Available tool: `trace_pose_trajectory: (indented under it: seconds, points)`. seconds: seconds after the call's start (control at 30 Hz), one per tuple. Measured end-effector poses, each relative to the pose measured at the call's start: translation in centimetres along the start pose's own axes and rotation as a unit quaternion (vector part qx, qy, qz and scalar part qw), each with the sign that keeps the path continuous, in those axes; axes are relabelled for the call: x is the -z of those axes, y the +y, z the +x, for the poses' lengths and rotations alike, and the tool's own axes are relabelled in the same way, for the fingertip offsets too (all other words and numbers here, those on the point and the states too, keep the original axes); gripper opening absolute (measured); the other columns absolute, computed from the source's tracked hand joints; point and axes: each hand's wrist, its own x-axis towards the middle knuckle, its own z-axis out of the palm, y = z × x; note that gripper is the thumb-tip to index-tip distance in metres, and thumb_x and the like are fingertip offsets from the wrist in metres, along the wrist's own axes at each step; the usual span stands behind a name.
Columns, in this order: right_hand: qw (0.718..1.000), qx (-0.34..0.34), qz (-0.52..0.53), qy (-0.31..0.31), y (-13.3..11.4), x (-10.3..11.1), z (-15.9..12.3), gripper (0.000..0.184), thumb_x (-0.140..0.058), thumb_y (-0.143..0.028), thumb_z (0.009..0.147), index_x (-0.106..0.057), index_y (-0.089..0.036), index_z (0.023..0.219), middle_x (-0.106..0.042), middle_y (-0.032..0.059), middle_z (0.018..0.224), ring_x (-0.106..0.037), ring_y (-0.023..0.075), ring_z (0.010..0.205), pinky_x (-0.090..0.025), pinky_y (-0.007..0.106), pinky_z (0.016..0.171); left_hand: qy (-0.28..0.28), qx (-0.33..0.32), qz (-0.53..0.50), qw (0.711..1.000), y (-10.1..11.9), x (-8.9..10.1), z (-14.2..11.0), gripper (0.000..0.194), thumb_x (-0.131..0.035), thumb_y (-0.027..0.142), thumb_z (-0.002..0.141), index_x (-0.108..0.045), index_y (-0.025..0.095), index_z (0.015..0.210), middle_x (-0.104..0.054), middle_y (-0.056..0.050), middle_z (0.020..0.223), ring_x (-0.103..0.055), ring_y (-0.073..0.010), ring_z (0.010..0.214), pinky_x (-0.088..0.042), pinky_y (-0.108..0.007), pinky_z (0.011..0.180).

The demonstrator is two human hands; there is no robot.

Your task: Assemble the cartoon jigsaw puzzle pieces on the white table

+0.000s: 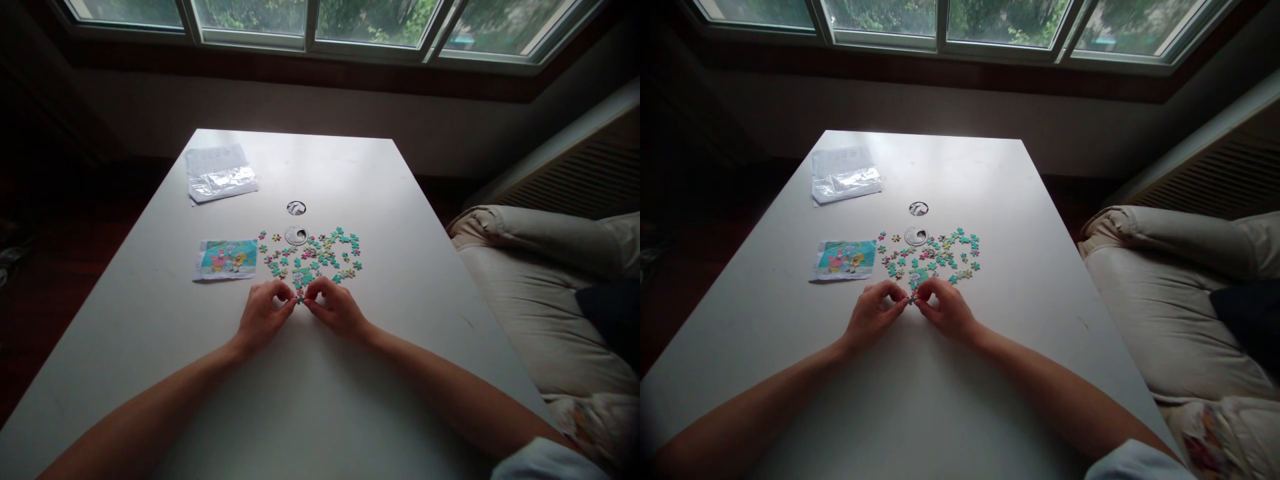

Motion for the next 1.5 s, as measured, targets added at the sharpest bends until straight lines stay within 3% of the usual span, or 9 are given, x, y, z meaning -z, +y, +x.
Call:
trace_pose_trajectory:
  seconds: [0.2, 0.37, 0.77, 1.17, 1.5]
  points:
    - [0.998, -0.038, 0.042, -0.015, -0.2, 0.5, 0.6, 0.007, -0.063, -0.020, 0.087, -0.058, -0.022, 0.092, -0.061, -0.0019, 0.083, -0.055, 0.0127, 0.074, -0.042, 0.025, 0.068, -0.004, -0.017, 0.032, 0.999, 0.0, 0.0, 0.0, 0.004, -0.066, 0.028, 0.092, -0.065, 0.023, 0.090, -0.069, 0.003, 0.088, -0.061, -0.0173, 0.088, -0.041, -0.034, 0.089]
    - [0.997, -0.076, 0.000, 0.005, 0.4, 1.6, 1.7, 0.009, -0.062, -0.018, 0.086, -0.060, -0.023, 0.094, -0.062, -0.0030, 0.079, -0.056, 0.0121, 0.070, -0.041, 0.024, 0.066, -0.024, -0.086, 0.151, 0.984, 0.1, 0.0, -0.3, 0.009, -0.062, 0.026, 0.093, -0.065, 0.024, 0.102, -0.070, -0.002, 0.105, -0.058, -0.0233, 0.104, -0.039, -0.042, 0.095]
    - [0.995, -0.049, -0.084, -0.003, 0.3, 0.7, 2.6, 0.015, -0.063, -0.007, 0.081, -0.067, -0.021, 0.083, -0.067, -0.0013, 0.080, -0.056, 0.0139, 0.075, -0.042, 0.026, 0.072, -0.062, -0.186, 0.255, 0.947, -0.1, -0.2, -0.7, 0.033, -0.059, 0.024, 0.093, -0.062, 0.022, 0.125, -0.063, -0.008, 0.130, -0.050, -0.0283, 0.124, -0.041, -0.047, 0.106]
    - [0.988, -0.039, -0.147, 0.026, 0.2, 0.4, 2.4, 0.009, -0.065, -0.011, 0.084, -0.065, -0.021, 0.083, -0.066, -0.0011, 0.079, -0.056, 0.0151, 0.075, -0.041, 0.029, 0.076, -0.083, -0.195, 0.265, 0.941, -0.3, -0.2, -0.8, 0.041, -0.057, 0.024, 0.094, -0.057, 0.020, 0.134, -0.058, -0.009, 0.141, -0.045, -0.0300, 0.135, -0.039, -0.050, 0.114]
    - [0.980, -0.016, -0.194, 0.030, 0.7, 0.4, 1.5, 0.006, -0.066, -0.017, 0.087, -0.066, -0.023, 0.090, -0.062, 0.0029, 0.087, -0.055, 0.0203, 0.086, -0.041, 0.034, 0.084, -0.090, -0.198, 0.255, 0.942, -0.5, -0.2, -0.6, 0.043, -0.056, 0.024, 0.094, -0.055, 0.022, 0.136, -0.058, -0.010, 0.142, -0.046, -0.0305, 0.134, -0.039, -0.051, 0.114]
